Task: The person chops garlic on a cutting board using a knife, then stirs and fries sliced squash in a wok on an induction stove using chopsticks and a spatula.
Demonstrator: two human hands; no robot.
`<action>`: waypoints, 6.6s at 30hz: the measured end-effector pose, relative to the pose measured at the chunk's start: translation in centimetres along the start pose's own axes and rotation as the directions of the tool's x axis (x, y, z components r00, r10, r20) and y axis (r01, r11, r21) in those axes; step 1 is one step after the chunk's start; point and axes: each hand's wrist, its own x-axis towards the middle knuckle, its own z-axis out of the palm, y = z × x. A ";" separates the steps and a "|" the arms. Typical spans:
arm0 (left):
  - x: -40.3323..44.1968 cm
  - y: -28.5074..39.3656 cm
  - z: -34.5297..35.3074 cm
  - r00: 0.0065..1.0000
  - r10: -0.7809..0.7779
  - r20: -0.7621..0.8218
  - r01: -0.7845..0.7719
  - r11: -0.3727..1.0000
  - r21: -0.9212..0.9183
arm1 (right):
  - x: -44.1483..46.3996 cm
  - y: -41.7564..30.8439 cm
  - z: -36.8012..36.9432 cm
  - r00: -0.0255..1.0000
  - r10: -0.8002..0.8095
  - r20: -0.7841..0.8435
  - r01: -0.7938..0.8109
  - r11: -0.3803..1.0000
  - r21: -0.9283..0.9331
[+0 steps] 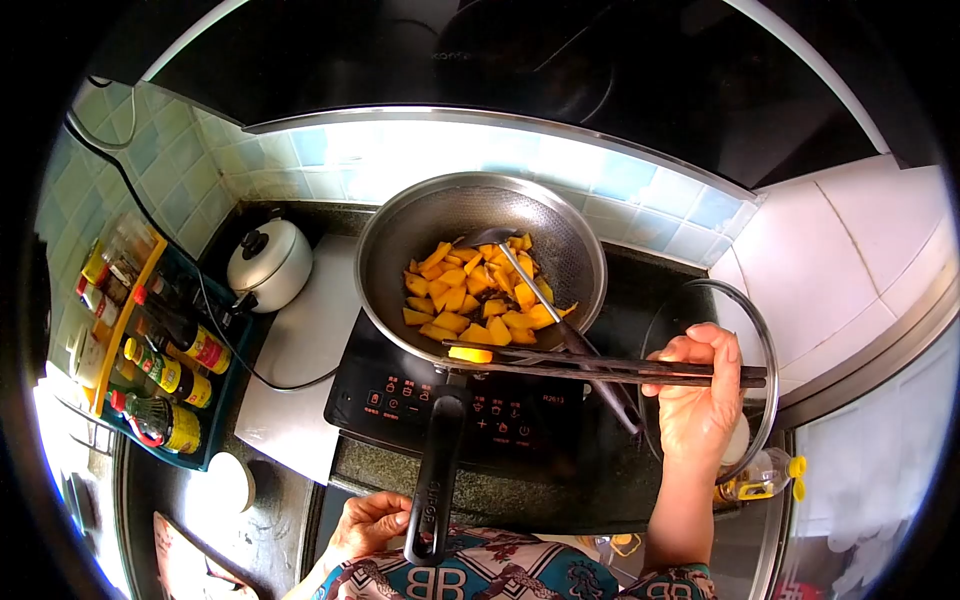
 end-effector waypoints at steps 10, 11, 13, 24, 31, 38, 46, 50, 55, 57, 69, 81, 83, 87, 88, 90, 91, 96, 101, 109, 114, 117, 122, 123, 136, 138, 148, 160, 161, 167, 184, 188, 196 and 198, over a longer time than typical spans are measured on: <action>-0.1 0.2 0.2 1.000 0.003 -0.009 -0.002 1.000 0.017 | -0.8 -1.6 -0.4 0.999 0.026 0.036 -0.033 0.977 0.210; -0.1 0.1 0.3 1.000 0.014 -0.005 -0.014 1.000 0.013 | -1.1 -1.9 -0.5 0.996 -0.002 0.095 -0.019 0.975 0.221; -0.1 0.1 0.3 1.000 0.005 -0.006 -0.005 1.000 -0.019 | -1.8 -2.2 -0.8 0.997 -0.067 0.039 0.050 0.942 0.332; 0.1 -0.4 0.2 1.000 0.012 0.009 -0.011 0.997 -0.073 | -2.0 -4.5 0.2 0.908 -0.120 0.402 -0.106 0.861 0.497; 0.2 -0.7 -0.3 0.990 0.132 0.052 -0.126 0.987 -0.104 | -2.3 -5.1 0.7 0.908 -0.124 0.400 -0.108 0.854 0.509; -0.1 0.4 -0.2 0.987 0.163 0.005 -0.162 0.981 -0.106 | -2.6 -5.0 1.7 0.878 -0.084 0.472 -0.241 0.773 0.587; -0.1 3.3 -0.9 0.903 0.425 0.060 -0.409 0.895 -0.180 | -1.9 -4.7 0.3 0.888 0.094 0.449 -0.376 0.710 0.595; 0.0 6.2 -0.1 0.802 0.571 0.177 -0.526 0.815 -0.244 | -2.6 -3.7 2.8 0.994 -0.056 0.099 0.027 0.961 0.277; 1.0 8.7 4.0 0.672 0.485 0.559 -0.303 0.870 -0.390 | -5.3 -2.3 10.3 0.423 -0.285 0.860 0.586 0.810 -0.020; 0.8 8.8 5.3 0.667 0.400 0.628 -0.163 0.901 -0.402 | -6.4 -1.3 12.3 0.280 -0.247 0.928 0.702 0.712 -0.022; -0.2 10.0 -2.1 0.861 0.509 0.000 -0.508 0.859 -0.064 | 0.9 -1.1 6.3 0.655 0.724 0.218 0.550 -0.259 -0.794; 2.9 5.9 5.1 0.936 0.159 0.313 -0.174 0.985 0.021 | 3.3 -14.3 4.2 0.766 0.605 0.217 0.166 0.140 -0.976; 3.2 6.0 5.5 0.944 0.137 0.300 -0.144 0.990 0.001 | 3.6 -16.7 4.5 0.689 0.679 0.255 0.310 0.042 -0.950; 3.4 5.4 6.4 0.953 0.170 0.250 -0.151 0.984 -0.094 | 4.6 -18.9 5.6 0.630 0.739 0.239 0.293 0.059 -0.954; 3.5 5.4 6.3 0.954 0.166 0.251 -0.148 0.985 -0.088 | 5.0 -18.9 6.5 0.633 0.737 0.237 0.287 0.061 -0.956; 3.6 5.5 5.9 0.957 0.084 0.277 -0.080 0.996 -0.026 | 5.7 -18.3 8.3 0.527 0.817 0.232 0.462 -0.047 -0.885; 3.7 5.5 6.0 0.958 0.084 0.273 -0.080 0.997 -0.025 | 5.9 -17.3 8.6 0.438 0.836 0.330 0.532 0.056 -0.845; 3.4 5.8 5.9 0.970 0.063 0.236 -0.072 0.997 0.033 | 2.3 -10.6 6.7 0.355 0.737 0.576 0.785 0.099 -0.611; 3.1 6.3 5.5 0.969 0.102 0.225 -0.108 0.994 0.015 | 2.4 -6.9 5.3 0.577 0.643 0.503 0.592 0.094 -0.801; 3.1 6.4 5.1 0.973 0.072 0.218 -0.083 0.996 0.041 | 3.4 -13.5 6.0 0.636 0.612 0.471 0.554 0.063 -0.830; 2.8 6.8 5.5 0.975 0.064 0.212 -0.072 0.997 0.028 | 2.2 -16.9 7.8 0.598 0.717 0.359 0.641 -0.158 -0.752; 2.9 6.7 5.4 0.976 0.067 0.209 -0.070 0.997 0.009 | 2.6 -16.3 8.9 0.551 0.818 0.164 0.640 -0.289 -0.712; 3.0 6.8 4.9 0.975 0.038 0.218 -0.040 0.999 0.005 | 3.6 -11.2 5.3 0.598 0.720 0.351 0.643 -0.171 -0.746; 3.1 6.7 4.8 0.970 0.043 0.238 -0.042 0.999 -0.008 | 3.9 -10.0 4.0 0.596 0.723 0.350 0.646 -0.172 -0.744; 2.7 7.4 4.9 0.972 0.024 0.235 -0.025 1.000 0.000 | 4.7 -7.2 2.1 0.706 0.473 0.527 0.571 0.060 -0.819; 2.8 7.2 4.8 0.972 0.029 0.234 -0.029 1.000 -0.003 | 5.1 -5.5 1.6 0.728 0.403 0.555 0.568 0.101 -0.817; 2.7 7.1 5.1 0.981 0.054 0.189 -0.055 0.998 -0.001 | 6.6 -2.5 2.2 0.577 0.664 0.476 0.582 0.074 -0.810; 2.8 7.1 5.2 0.979 0.073 0.190 -0.078 0.997 0.019 | 3.8 -0.7 -1.1 0.760 0.440 0.478 0.540 -0.017 -0.842; 2.9 6.9 5.1 0.977 0.087 0.193 -0.093 0.995 0.025 | 3.8 -0.4 -1.0 0.750 0.474 0.461 0.549 -0.059 -0.833; 2.6 7.4 5.4 0.984 0.056 0.170 -0.060 0.998 0.015 | 2.1 -0.5 -0.8 0.707 0.191 0.681 0.707 -0.178 -0.684; 2.5 5.6 5.7 0.922 0.378 -0.079 -0.374 0.925 0.068 | -7.2 4.2 -1.9 0.617 0.321 0.718 0.577 0.436 -0.691; 1.4 6.1 3.2 0.905 0.425 0.007 -0.420 0.894 0.158 | -7.0 4.8 -1.9 0.580 0.357 0.732 0.602 0.418 -0.681; 0.3 5.5 -0.1 0.864 0.494 -0.098 -0.480 0.867 0.130 | -6.8 5.9 -1.8 0.523 0.405 0.750 0.641 0.394 -0.659; 0.0 5.5 -0.4 0.866 0.489 -0.099 -0.477 0.870 0.125 | -6.5 5.8 -1.6 0.533 0.387 0.752 0.619 0.428 -0.659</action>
